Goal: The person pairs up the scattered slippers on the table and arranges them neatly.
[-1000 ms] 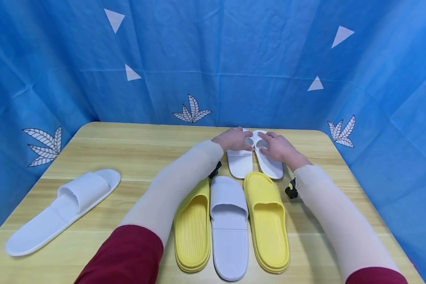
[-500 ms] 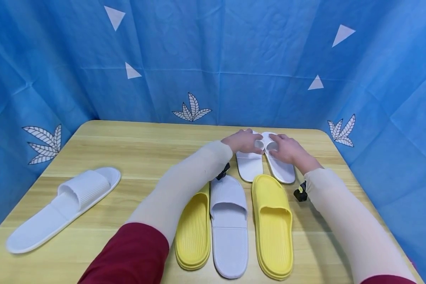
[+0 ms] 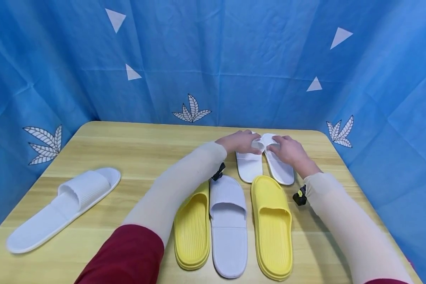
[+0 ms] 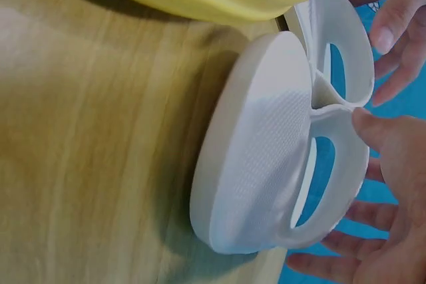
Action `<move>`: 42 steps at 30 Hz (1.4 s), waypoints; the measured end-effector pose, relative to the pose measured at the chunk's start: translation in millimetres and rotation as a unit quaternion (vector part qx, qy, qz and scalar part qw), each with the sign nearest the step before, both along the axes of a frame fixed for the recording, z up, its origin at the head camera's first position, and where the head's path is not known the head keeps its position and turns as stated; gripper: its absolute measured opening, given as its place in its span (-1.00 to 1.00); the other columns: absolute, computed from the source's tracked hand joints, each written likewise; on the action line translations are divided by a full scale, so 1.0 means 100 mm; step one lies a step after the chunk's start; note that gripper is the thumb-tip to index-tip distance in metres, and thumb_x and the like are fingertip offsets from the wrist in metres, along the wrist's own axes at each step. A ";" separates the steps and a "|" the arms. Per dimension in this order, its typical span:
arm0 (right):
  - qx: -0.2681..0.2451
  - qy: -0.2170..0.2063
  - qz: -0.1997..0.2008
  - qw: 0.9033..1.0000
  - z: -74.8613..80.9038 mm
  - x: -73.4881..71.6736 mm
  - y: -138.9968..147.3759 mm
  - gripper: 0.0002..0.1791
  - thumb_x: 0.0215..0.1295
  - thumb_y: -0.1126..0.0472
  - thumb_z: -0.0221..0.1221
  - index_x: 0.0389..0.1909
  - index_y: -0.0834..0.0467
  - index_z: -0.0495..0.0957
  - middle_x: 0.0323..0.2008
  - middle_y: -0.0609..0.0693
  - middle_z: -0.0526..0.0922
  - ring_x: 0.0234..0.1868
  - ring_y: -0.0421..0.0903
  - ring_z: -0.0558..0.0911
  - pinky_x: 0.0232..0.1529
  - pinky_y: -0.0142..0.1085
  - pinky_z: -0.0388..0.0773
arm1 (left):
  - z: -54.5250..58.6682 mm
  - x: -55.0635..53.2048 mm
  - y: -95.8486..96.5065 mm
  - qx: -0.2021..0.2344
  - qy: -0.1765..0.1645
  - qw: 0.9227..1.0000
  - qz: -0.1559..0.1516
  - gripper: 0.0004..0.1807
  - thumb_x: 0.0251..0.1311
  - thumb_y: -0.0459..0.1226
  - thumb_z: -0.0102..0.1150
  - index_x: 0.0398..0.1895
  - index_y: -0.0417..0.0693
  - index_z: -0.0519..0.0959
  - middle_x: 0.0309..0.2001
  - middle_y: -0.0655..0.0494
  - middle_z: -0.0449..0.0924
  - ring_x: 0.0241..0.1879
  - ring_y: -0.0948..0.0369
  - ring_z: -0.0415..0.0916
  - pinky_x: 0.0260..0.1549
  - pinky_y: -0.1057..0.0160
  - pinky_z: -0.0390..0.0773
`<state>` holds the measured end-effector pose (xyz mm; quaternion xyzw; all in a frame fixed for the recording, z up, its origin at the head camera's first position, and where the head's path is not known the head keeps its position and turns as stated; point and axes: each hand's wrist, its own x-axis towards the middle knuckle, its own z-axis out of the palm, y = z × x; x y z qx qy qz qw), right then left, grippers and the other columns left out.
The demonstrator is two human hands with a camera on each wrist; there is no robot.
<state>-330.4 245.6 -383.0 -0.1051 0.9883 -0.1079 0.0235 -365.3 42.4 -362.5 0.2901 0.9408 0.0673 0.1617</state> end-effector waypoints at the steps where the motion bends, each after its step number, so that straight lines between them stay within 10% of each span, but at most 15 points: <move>1: -0.001 0.002 -0.004 1.000 0.00 0.01 0.00 -0.31 0.49 -0.14 -0.04 0.41 0.27 0.23 0.27 0.46 0.30 0.25 0.41 0.33 0.22 0.23 0.28 | 0.02 0.02 -0.03 0.004 -0.003 1.000 0.004 -0.20 0.31 0.25 -0.01 0.54 0.25 0.07 0.49 0.00 0.07 0.43 0.00 0.07 0.36 -0.02 0.16; 7: -0.004 0.003 -0.016 1.000 0.02 0.09 -0.01 -0.28 0.48 -0.18 -0.04 0.41 0.26 0.24 0.26 0.42 0.34 0.25 0.37 0.35 0.21 0.22 0.29 | 0.11 0.09 -0.17 0.023 -0.008 0.999 0.021 -0.23 0.30 0.23 0.02 0.52 0.25 0.13 0.50 0.03 0.05 0.46 0.03 -0.01 0.37 -0.05 0.14; 19: -0.016 0.013 -0.011 1.000 0.06 0.30 -0.01 -0.24 0.44 -0.23 -0.02 0.41 0.25 0.23 0.28 0.40 0.33 0.25 0.39 0.33 0.23 0.25 0.25 | 0.19 0.24 -0.45 0.038 0.027 0.996 -0.076 -0.25 0.33 0.19 0.02 0.47 0.04 0.24 0.38 -0.04 0.27 0.37 0.05 0.19 0.35 0.11 0.17; 42: -0.076 0.054 0.047 0.995 0.03 0.85 -0.09 -0.30 0.39 -0.11 0.14 0.40 0.21 0.27 0.33 0.33 0.33 0.27 0.39 0.32 0.22 0.27 0.24 | 0.12 0.87 -1.06 0.067 0.020 0.993 -0.095 -0.27 0.33 0.20 0.02 0.45 0.08 0.27 0.41 0.02 0.25 0.40 0.07 0.15 0.38 0.08 0.11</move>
